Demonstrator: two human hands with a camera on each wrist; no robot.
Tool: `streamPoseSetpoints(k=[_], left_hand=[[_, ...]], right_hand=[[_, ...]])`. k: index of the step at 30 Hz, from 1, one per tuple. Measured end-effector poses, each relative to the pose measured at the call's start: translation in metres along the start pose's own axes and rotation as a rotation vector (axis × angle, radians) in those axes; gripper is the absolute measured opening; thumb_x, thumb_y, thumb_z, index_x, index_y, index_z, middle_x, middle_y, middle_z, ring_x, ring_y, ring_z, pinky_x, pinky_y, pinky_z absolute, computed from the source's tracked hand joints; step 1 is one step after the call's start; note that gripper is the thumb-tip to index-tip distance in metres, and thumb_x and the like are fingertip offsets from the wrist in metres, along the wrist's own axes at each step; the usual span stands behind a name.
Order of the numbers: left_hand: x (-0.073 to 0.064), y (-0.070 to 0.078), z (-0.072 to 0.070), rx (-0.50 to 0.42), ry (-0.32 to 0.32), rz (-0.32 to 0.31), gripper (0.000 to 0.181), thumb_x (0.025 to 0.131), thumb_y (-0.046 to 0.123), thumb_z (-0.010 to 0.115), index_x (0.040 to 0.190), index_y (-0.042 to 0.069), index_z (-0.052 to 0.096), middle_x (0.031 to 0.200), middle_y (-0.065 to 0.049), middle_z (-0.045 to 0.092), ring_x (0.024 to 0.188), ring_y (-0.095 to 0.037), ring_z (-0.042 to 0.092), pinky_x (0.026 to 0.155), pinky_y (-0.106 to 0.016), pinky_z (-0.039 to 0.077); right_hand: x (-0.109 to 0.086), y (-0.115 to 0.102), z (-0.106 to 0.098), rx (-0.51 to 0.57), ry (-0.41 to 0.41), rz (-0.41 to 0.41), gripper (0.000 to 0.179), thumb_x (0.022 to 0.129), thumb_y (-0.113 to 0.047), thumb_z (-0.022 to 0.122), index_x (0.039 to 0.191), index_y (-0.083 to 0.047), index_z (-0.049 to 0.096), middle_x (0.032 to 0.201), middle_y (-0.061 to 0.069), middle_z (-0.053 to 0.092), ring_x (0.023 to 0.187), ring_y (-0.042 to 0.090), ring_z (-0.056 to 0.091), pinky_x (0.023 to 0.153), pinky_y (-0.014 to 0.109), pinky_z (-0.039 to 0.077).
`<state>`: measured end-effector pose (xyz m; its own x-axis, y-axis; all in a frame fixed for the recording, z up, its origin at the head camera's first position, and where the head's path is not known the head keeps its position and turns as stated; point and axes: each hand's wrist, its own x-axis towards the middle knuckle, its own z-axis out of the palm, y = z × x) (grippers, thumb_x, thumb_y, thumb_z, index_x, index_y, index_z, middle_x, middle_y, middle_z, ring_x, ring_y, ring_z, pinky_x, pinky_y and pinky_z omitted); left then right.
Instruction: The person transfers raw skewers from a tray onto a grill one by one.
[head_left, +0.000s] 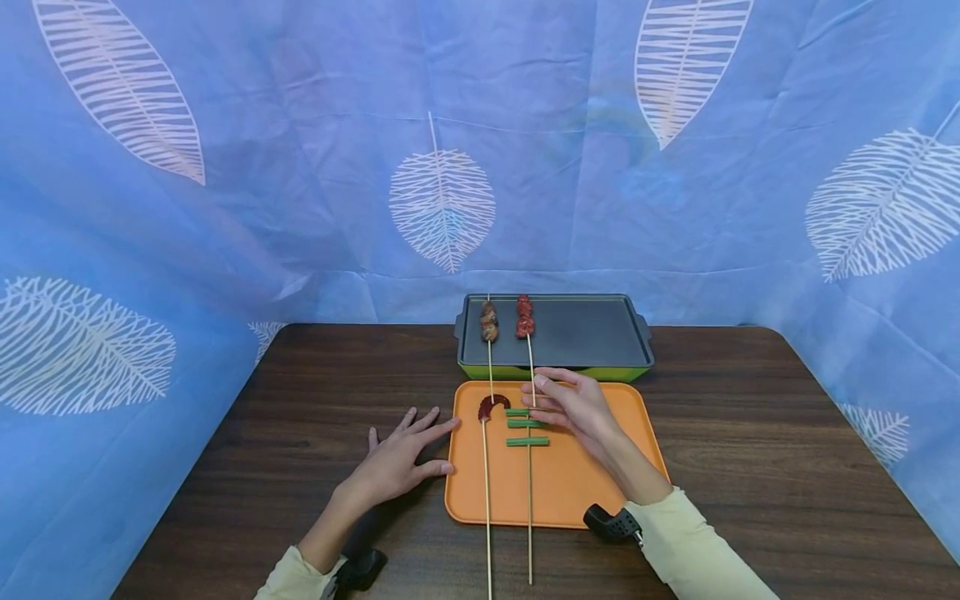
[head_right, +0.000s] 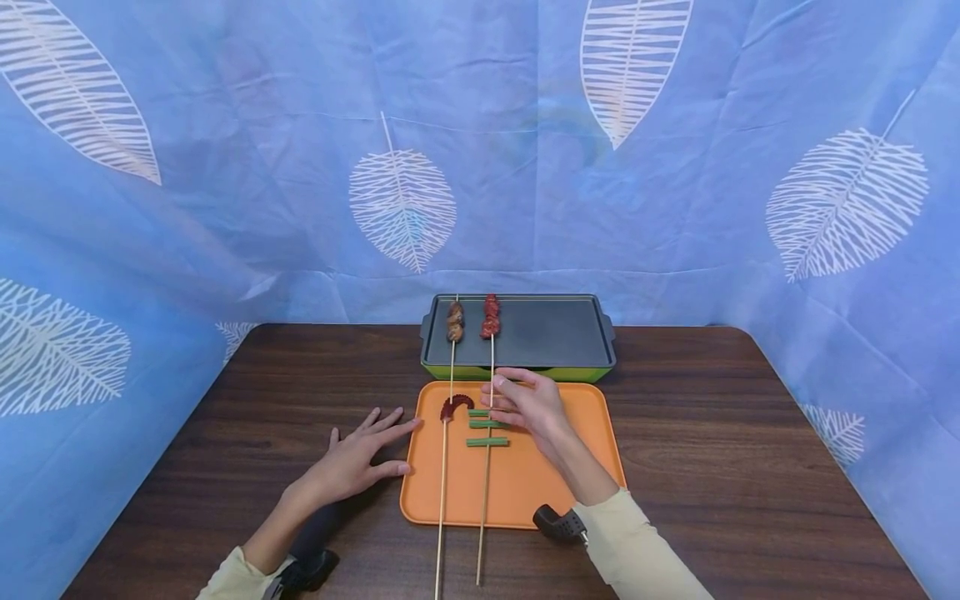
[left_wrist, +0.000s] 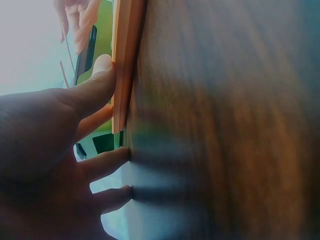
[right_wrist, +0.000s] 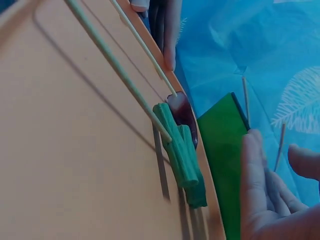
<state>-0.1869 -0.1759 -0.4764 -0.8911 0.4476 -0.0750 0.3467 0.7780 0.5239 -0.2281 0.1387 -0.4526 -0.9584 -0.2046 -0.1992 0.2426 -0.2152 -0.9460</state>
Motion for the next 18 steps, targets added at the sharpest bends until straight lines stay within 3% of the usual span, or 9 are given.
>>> streamPoseSetpoints(k=[3, 8, 18], left_hand=[[0.000, -0.001, 0.000, 0.000, -0.004, 0.005, 0.068, 0.095, 0.048, 0.068, 0.157, 0.032, 0.046, 0.166, -0.011, 0.031, 0.153, -0.047, 0.017, 0.095, -0.092, 0.002], [0.001, -0.001, -0.001, 0.004, -0.013, 0.001, 0.069, 0.095, 0.049, 0.068, 0.157, 0.034, 0.044, 0.166, -0.009, 0.031, 0.153, -0.046, 0.016, 0.096, -0.091, 0.002], [-0.001, -0.001, -0.001, -0.002, -0.011, 0.003, 0.068, 0.095, 0.048, 0.068, 0.158, 0.033, 0.044, 0.166, -0.010, 0.031, 0.153, -0.047, 0.016, 0.096, -0.091, 0.002]], right_hand=[[-0.010, -0.001, -0.003, -0.039, -0.002, -0.008, 0.052, 0.106, -0.020, 0.060, 0.150, 0.004, 0.045, 0.131, 0.025, 0.065, 0.106, 0.026, 0.073, 0.092, 0.044, 0.056], [-0.033, -0.002, -0.009, -0.103, -0.032, -0.002, 0.054, 0.106, -0.022, 0.061, 0.150, 0.005, 0.045, 0.126, 0.021, 0.068, 0.107, 0.029, 0.073, 0.089, 0.043, 0.058], [-0.091, 0.008, -0.018, -0.145, -0.265, 0.085, 0.061, 0.105, -0.022, 0.061, 0.151, 0.011, 0.037, 0.116, 0.021, 0.072, 0.101, 0.027, 0.074, 0.086, 0.043, 0.059]])
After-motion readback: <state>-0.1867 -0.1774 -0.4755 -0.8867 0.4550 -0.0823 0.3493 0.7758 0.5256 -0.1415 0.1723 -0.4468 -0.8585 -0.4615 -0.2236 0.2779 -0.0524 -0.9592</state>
